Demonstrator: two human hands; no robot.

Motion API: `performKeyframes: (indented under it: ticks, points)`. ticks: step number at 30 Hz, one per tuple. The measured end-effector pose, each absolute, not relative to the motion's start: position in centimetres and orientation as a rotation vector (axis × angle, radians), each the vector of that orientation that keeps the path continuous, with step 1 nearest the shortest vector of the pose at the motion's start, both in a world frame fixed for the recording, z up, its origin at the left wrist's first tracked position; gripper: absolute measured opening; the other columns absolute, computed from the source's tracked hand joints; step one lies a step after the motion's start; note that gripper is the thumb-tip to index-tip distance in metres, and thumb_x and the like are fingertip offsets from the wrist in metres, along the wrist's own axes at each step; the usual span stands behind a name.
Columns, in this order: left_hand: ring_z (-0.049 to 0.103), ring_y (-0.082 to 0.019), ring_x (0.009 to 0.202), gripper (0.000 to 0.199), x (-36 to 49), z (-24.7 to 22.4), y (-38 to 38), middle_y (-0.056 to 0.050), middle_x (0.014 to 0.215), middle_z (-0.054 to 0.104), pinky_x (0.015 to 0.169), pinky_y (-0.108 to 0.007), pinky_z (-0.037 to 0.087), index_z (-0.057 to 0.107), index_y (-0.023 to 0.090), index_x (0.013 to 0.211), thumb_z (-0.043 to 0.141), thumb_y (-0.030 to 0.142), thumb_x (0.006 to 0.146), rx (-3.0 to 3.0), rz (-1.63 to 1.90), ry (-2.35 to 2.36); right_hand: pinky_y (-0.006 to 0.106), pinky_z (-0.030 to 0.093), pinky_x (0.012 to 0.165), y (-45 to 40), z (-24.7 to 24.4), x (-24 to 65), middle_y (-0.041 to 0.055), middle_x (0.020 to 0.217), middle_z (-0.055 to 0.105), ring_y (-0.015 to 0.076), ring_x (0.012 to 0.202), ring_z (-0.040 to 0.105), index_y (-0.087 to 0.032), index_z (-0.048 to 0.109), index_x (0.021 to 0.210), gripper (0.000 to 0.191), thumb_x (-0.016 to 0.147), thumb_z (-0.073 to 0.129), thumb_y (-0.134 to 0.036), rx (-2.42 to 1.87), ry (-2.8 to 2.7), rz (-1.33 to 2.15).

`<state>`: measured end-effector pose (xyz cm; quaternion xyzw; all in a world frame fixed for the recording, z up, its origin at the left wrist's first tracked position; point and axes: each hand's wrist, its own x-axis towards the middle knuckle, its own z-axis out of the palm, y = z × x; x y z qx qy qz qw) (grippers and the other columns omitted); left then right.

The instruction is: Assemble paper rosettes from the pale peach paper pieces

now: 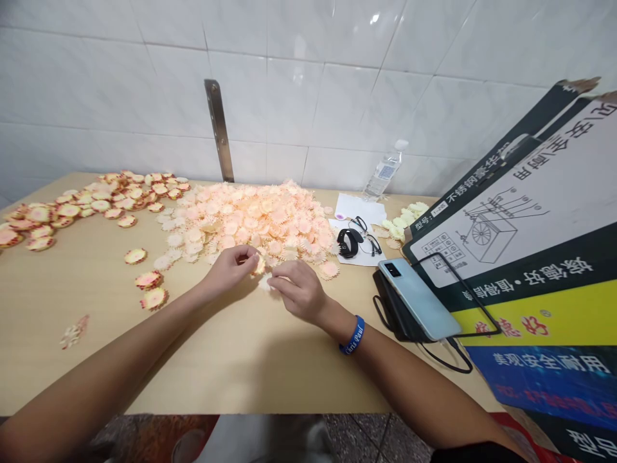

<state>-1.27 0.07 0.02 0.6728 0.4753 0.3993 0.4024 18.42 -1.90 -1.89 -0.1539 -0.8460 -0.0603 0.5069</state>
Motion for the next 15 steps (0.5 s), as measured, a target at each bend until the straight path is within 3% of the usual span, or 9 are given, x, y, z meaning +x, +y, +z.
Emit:
performKeyframes:
  ticks: [3, 6, 10, 15]
  points:
    - [0.049, -0.013, 0.064, 0.023, -1.8, 0.2, 0.7, 0.000, 0.064, 0.054, 0.062, -0.026, 0.037, 0.056, 0.016, 0.066, 0.055, 0.036, 0.078, 1.625, 1.107, 1.294, 0.034, 0.051, 0.067, -1.0, -1.6, 19.2, 0.0049, 0.085, 0.063, 0.0190, 0.079, 0.059, -0.025, 0.062, 0.102, 0.032, 0.082, 0.053, -0.001, -0.446, -1.935, -0.225]
    - [0.050, -0.013, 0.064, 0.026, -2.0, 0.4, 0.8, 0.000, 0.064, 0.057, 0.062, -0.026, 0.038, 0.061, 0.015, 0.067, 0.062, 0.040, 0.073, 1.487, 1.111, 1.300, 0.040, 0.051, 0.073, 1.5, -1.4, 20.5, 0.0074, 0.092, 0.063, 0.0232, 0.086, 0.059, -0.026, 0.066, 0.105, 0.027, 0.086, 0.055, -0.009, -0.813, -1.776, -0.336]
    - [0.057, -0.015, 0.072, 0.028, -1.6, 0.6, 0.5, -0.005, 0.078, 0.067, 0.069, -0.028, 0.043, 0.067, 0.014, 0.070, 0.072, 0.041, 0.066, 1.379, 1.076, 1.193, 0.047, 0.050, 0.083, 3.8, -1.5, 21.7, 0.0119, 0.106, 0.063, 0.0280, 0.099, 0.058, -0.023, 0.062, 0.121, 0.033, 0.090, 0.053, -0.021, -1.126, -1.748, -0.265]
    - [0.056, -0.014, 0.066, 0.031, -1.2, 0.6, 0.4, -0.004, 0.070, 0.066, 0.065, -0.027, 0.042, 0.068, 0.013, 0.067, 0.078, 0.041, 0.059, 1.274, 1.050, 1.192, 0.042, 0.052, 0.079, 2.0, -1.7, 20.3, 0.0082, 0.092, 0.066, 0.0232, 0.089, 0.061, -0.022, 0.068, 0.101, 0.019, 0.092, 0.052, -0.019, -0.894, -1.858, -0.131]
